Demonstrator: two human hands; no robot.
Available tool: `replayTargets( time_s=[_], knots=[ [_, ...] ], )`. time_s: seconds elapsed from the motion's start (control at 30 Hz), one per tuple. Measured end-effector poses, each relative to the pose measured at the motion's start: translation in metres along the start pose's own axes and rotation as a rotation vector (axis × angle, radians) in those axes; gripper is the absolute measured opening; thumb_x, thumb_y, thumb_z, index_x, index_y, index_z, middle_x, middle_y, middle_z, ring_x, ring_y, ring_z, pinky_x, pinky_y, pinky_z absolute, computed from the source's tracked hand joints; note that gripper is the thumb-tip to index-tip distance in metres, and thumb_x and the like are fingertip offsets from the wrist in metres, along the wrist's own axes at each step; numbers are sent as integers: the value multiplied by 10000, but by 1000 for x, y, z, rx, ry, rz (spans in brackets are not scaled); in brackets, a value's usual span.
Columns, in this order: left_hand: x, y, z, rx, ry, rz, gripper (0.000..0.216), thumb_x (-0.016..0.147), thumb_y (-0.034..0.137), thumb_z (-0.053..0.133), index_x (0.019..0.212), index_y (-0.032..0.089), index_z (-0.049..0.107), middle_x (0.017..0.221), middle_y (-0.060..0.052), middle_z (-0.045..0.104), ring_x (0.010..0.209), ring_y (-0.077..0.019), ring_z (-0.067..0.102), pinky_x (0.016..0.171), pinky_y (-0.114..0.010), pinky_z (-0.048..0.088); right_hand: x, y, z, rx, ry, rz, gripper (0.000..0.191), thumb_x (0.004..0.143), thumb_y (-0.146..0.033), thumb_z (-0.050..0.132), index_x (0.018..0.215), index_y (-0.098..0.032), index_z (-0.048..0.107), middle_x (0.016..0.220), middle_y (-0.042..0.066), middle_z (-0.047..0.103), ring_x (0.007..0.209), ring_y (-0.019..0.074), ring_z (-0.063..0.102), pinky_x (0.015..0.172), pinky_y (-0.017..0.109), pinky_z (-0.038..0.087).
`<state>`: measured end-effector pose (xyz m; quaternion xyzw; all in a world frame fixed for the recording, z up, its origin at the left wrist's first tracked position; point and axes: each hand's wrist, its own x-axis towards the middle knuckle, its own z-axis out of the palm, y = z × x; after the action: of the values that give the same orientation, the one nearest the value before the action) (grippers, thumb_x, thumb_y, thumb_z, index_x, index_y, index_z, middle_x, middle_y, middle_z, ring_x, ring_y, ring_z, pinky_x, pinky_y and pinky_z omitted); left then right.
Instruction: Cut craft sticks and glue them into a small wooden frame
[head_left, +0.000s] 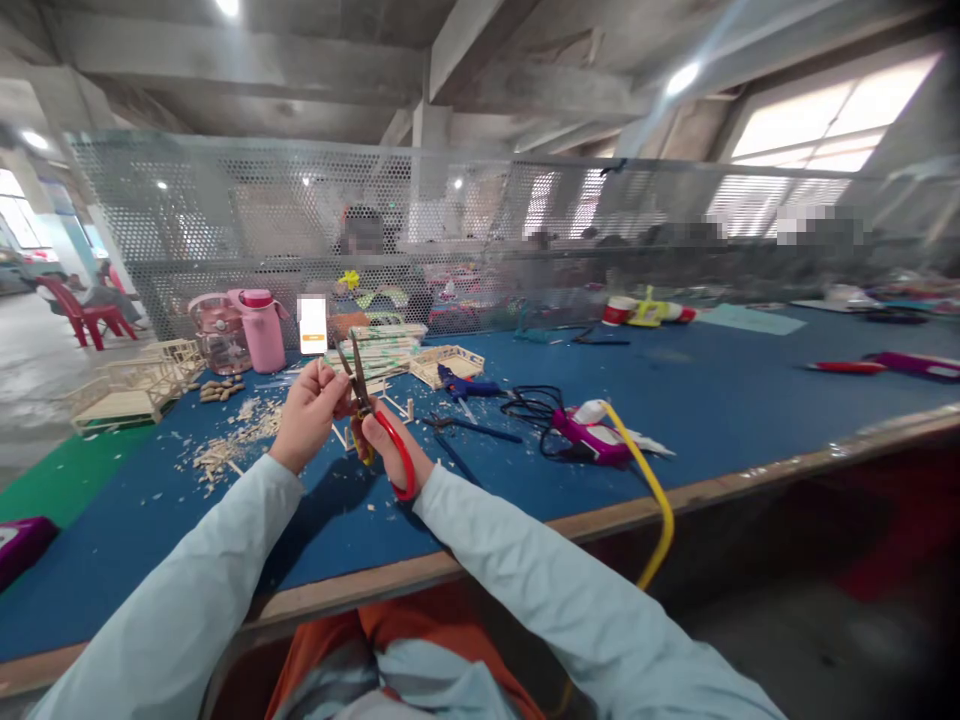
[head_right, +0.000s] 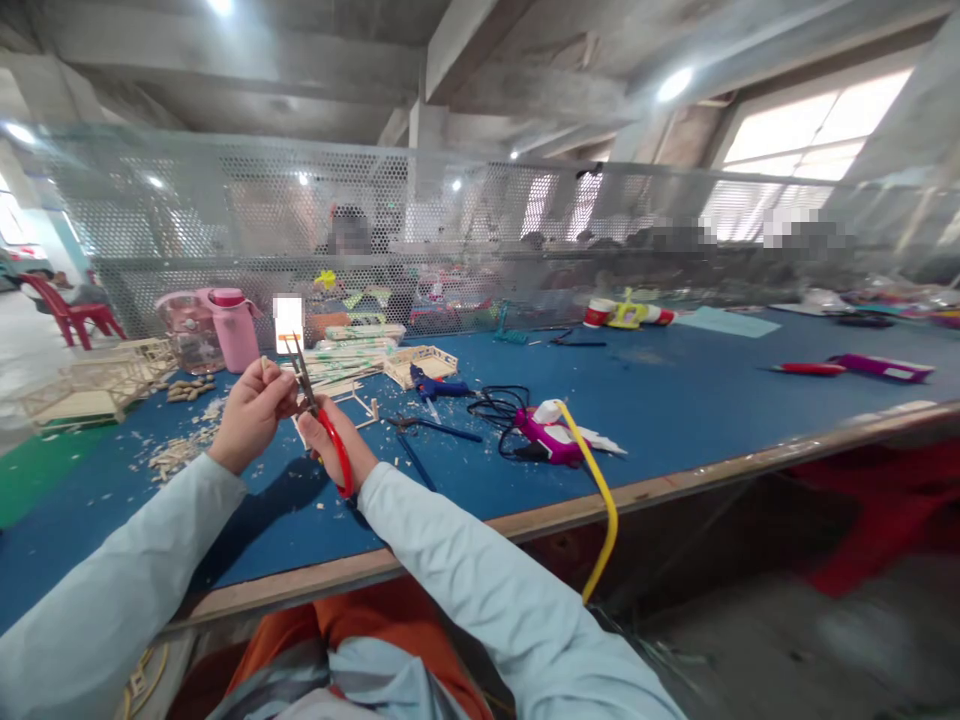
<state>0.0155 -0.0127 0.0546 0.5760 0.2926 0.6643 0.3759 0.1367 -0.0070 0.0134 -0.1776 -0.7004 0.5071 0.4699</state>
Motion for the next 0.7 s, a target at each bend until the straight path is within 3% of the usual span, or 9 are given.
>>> replayTargets(
  time_s=[0.7],
  knots=[
    [-3,2,-1,137,2,43,317,732,283,574,623,204,287,501,87,314,436,-55,322,431,-177,297,-1,-1,-2,-97,-10,-33,498,762,-647,381,958,-198,470,688,-18,414,544,83,393,473,206,362]
  ],
)
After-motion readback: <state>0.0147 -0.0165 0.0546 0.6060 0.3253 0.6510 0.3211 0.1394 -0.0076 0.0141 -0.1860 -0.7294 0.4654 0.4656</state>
